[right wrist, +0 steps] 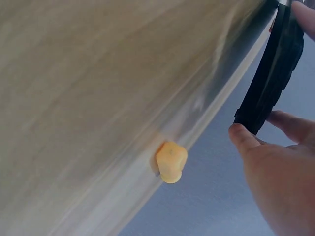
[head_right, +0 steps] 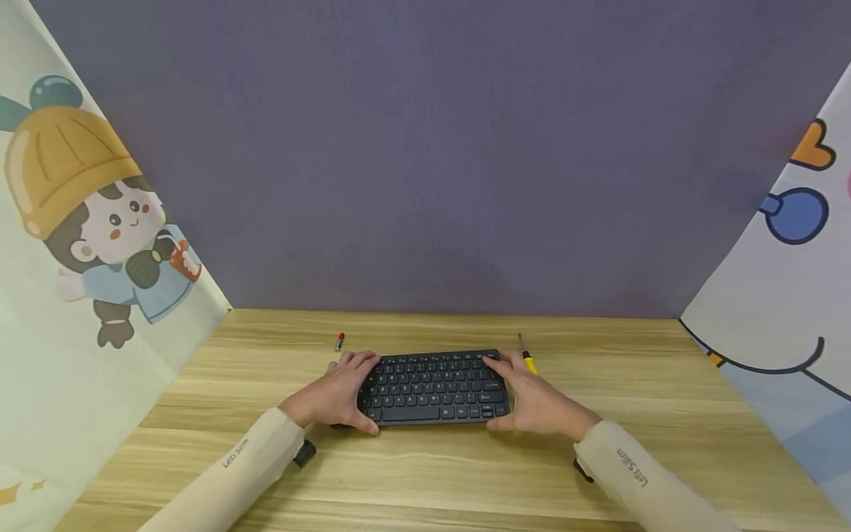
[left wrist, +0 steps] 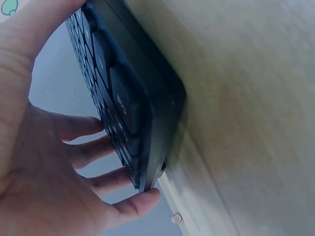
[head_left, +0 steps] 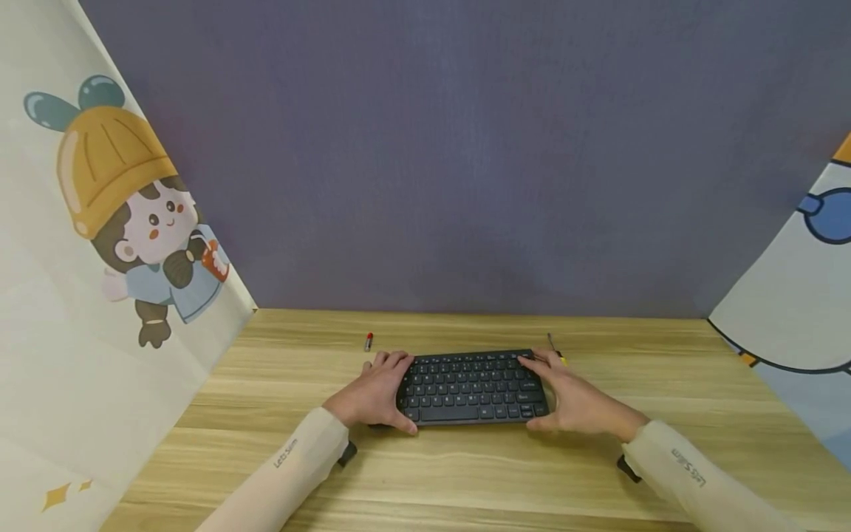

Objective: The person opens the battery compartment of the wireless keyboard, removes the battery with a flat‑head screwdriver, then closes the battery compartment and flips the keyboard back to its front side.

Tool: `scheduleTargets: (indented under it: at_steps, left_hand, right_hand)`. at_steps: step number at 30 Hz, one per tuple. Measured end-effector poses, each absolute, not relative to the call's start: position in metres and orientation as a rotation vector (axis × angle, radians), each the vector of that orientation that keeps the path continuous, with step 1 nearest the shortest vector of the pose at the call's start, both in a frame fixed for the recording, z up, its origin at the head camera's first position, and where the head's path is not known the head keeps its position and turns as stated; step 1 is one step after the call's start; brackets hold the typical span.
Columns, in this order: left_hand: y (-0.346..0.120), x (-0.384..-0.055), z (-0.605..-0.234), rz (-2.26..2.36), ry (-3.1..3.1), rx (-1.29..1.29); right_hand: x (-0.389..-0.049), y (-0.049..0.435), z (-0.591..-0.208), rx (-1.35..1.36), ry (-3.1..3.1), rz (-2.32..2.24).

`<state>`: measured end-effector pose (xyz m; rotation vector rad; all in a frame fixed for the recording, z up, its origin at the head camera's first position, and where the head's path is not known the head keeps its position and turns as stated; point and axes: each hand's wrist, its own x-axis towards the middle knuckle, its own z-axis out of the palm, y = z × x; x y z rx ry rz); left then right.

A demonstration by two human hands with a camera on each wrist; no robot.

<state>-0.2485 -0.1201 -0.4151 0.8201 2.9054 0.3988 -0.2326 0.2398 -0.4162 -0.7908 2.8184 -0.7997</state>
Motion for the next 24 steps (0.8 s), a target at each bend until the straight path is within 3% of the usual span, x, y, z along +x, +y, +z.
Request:
scheduleTargets:
  at_steps: [24]
  left_hand:
    - [-0.121, -0.246, -0.416, 0.333, 2.878, 0.839]
  right_hand:
    - [-0.233, 0.244, -0.432, -0.797, 2.764, -0.793]
